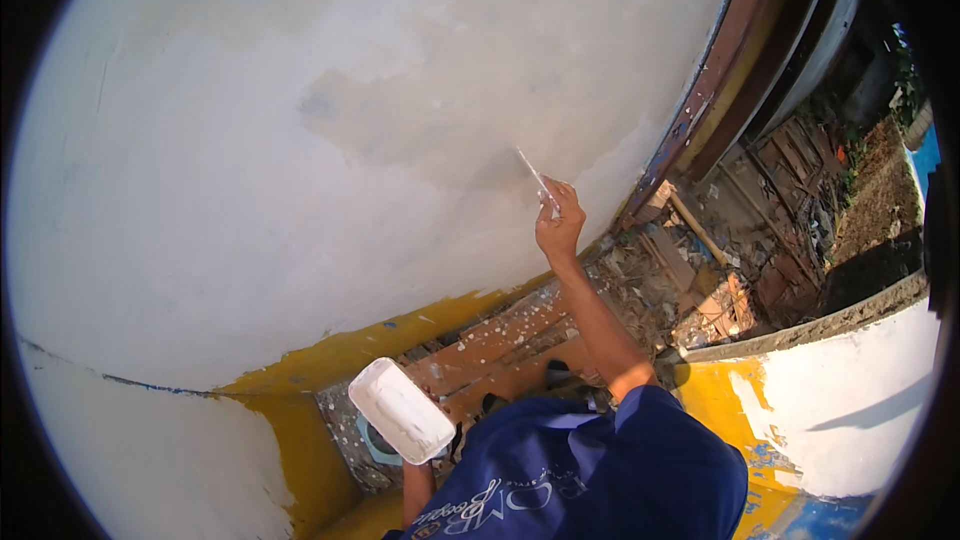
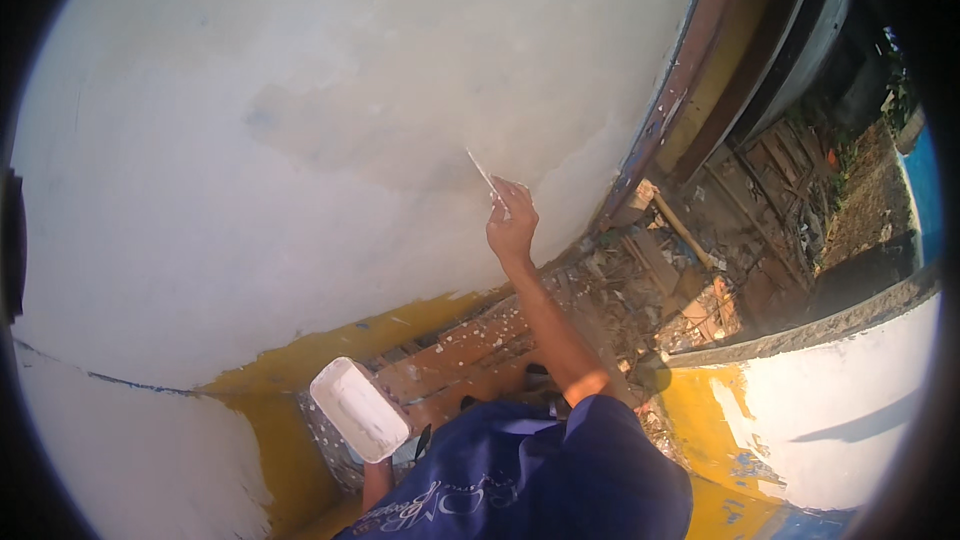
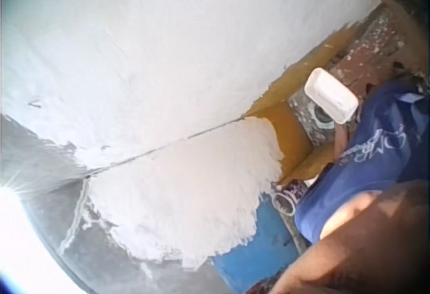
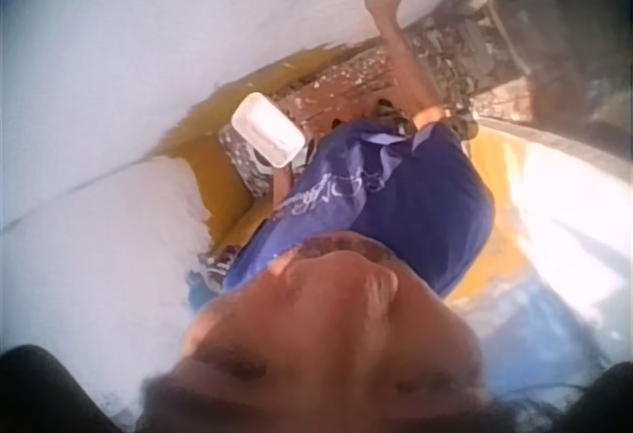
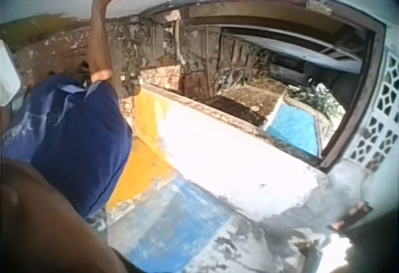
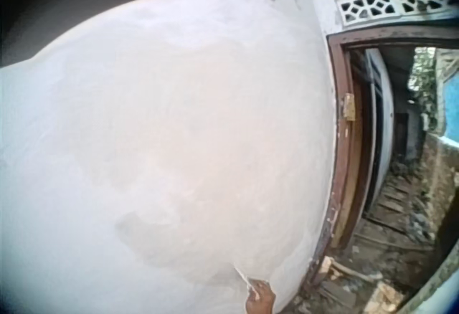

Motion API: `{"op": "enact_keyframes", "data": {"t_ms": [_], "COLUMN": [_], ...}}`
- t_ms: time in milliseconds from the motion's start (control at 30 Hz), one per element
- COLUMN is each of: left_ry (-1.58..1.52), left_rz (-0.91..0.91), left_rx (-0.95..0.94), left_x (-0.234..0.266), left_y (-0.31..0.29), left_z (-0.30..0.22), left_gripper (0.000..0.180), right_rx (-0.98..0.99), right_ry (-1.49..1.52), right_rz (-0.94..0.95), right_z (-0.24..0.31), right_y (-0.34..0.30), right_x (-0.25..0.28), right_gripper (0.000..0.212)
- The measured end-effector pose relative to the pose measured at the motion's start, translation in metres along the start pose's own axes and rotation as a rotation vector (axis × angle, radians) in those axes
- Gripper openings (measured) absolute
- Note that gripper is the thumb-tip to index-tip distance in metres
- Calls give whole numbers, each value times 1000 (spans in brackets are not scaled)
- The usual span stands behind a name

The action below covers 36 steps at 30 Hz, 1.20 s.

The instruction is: The person applies white plaster to a wall using a putty knife and then mixes more white powder with water in a small container.

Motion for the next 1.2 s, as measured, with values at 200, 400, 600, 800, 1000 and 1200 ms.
{"op": "enact_keyframes", "data": {"t_ms": [200, 400, 600, 800, 1000, 1200], "left_ry": [-6, -6, 4, 19, -58, 75], "left_rz": [9, 8, 23, 66, -6, 38], "left_rx": [16, 17, 8, 0, -55, -50], "left_x": [0, 1, 0, -8, 21, -12], "left_y": [6, 8, 16, 26, 15, 18], "left_z": [1, 3, 4, 6, 5, -8], "left_gripper": [76, 75, 75, 75, 74, 71], "right_rx": [-101, 122, 128, 32, 96, 77], "right_ry": [-245, -304, -162, -255, -223, -70], "right_rz": [-436, -256, 24, -289, -133, -44], "right_z": [-38, -20, 27, 10, 34, 54], "right_y": [211, 159, 31, 142, 59, 17], "right_x": [134, 79, 2, 83, 6, -10], "right_gripper": [31, 50, 55, 37, 50, 46]}}
Point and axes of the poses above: each hand's wrist, its own y-axis towards the middle knuckle, its own x-axis out of the back of the hand, z = x × y, the point moved 4 cm from there along y, towards the middle knuckle, and after that the axes turned 4 degrees about z, right-handed, at the moved point
